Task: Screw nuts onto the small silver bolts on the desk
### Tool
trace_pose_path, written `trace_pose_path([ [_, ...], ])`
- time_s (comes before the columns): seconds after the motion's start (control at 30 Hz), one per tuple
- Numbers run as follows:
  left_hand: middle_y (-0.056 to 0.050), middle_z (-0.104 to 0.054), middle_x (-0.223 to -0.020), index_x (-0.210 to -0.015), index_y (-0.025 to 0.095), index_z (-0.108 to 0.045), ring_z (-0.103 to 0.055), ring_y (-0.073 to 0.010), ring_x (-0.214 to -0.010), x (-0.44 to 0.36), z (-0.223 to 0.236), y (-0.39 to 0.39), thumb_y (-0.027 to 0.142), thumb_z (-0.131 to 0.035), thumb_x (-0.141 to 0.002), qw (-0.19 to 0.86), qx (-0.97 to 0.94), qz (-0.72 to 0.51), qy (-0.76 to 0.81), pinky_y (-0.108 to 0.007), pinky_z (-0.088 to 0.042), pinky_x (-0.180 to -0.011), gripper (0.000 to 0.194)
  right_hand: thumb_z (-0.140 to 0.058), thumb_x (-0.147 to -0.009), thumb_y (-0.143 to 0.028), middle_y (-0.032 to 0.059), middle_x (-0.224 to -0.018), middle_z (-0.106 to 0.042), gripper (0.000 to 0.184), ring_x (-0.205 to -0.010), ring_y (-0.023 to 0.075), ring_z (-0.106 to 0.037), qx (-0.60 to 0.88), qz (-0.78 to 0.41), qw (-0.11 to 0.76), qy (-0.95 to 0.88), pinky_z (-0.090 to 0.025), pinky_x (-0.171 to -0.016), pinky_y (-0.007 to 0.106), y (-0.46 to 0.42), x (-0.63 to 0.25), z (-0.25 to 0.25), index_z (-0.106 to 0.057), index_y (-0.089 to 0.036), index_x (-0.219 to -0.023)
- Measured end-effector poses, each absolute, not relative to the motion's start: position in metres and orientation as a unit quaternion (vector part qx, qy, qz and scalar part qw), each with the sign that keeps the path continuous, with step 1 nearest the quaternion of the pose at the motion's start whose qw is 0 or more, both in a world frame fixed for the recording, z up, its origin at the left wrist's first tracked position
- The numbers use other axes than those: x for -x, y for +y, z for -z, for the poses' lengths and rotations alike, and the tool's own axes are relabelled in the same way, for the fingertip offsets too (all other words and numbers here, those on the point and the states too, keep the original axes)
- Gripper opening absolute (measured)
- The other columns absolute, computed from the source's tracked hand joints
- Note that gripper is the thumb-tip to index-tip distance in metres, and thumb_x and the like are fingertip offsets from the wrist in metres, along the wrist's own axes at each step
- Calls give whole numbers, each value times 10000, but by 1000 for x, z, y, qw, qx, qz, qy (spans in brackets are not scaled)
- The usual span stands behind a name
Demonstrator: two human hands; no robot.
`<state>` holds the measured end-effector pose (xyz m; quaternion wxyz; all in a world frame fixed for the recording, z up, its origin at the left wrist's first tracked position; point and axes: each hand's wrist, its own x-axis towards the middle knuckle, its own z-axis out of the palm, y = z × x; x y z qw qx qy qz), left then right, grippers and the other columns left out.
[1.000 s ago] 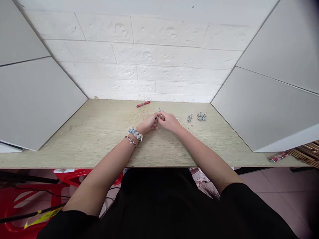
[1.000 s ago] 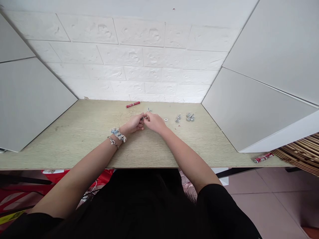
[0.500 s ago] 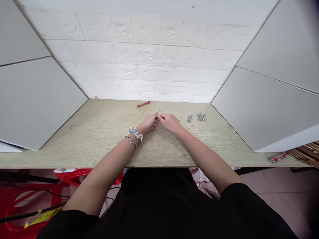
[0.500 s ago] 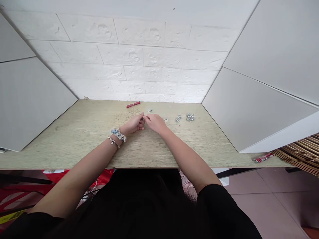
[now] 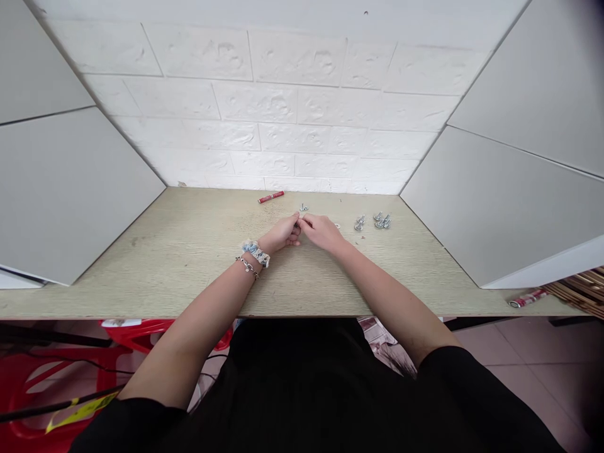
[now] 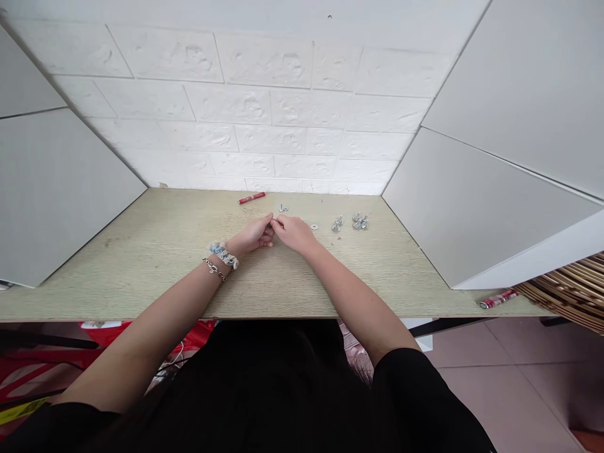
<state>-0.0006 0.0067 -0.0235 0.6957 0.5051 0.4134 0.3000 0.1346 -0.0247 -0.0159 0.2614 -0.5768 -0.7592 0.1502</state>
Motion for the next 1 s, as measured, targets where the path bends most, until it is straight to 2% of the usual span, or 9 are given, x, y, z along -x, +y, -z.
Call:
trace_pose_path([
  [0.2,75,-235,-457,-723,161,-520,-204,-46,-345,0,23,6,432,-337,-901,697,-504,-301,411,-186,-385,-408,373,-433,-805,-324,-18,-710,-603,220,-616,127,-491,569,-160,287,-754,-279,-543,239,-26,-134,15,-544,-222,-966],
  [0.4,73,-234,-464,-662,158,-484,-235,-45,-351,-1,24,6,478,-354,-886,696,-506,-300,411,-194,-411,-421,411,-395,-826,-322,-4,-715,-606,204,-622,127,-489,563,-154,274,-765,-274,-544,241,-24,-135,18,-556,-203,-866],
  [0.57,68,-259,-475,-605,167,-401,-240,-41,-357,-2,25,7,518,-353,-873,701,-508,-290,408,-218,-437,-430,444,-315,-873,-365,24,-723,-604,318,-647,137,-490,568,-143,262,-767,-273,-557,248,-22,-136,19,-520,-188,-706],
  [0.8,79,-225,-496,-678,172,-443,-228,-38,-370,0,23,6,457,-411,-865,697,-530,-283,391,-208,-451,-451,342,-340,-847,-314,9,-729,-603,222,-659,150,-503,573,-160,280,-754,-288,-566,250,-25,-136,15,-534,-206,-855],
  [1.0,84,-216,-479,-798,177,-530,-201,-40,-348,1,23,6,453,-340,-893,690,-532,-287,399,-216,-471,-464,348,-412,-762,-246,-22,-662,-570,219,-599,137,-476,554,-167,276,-768,-279,-544,245,-25,-138,14,-527,-213,-946],
])
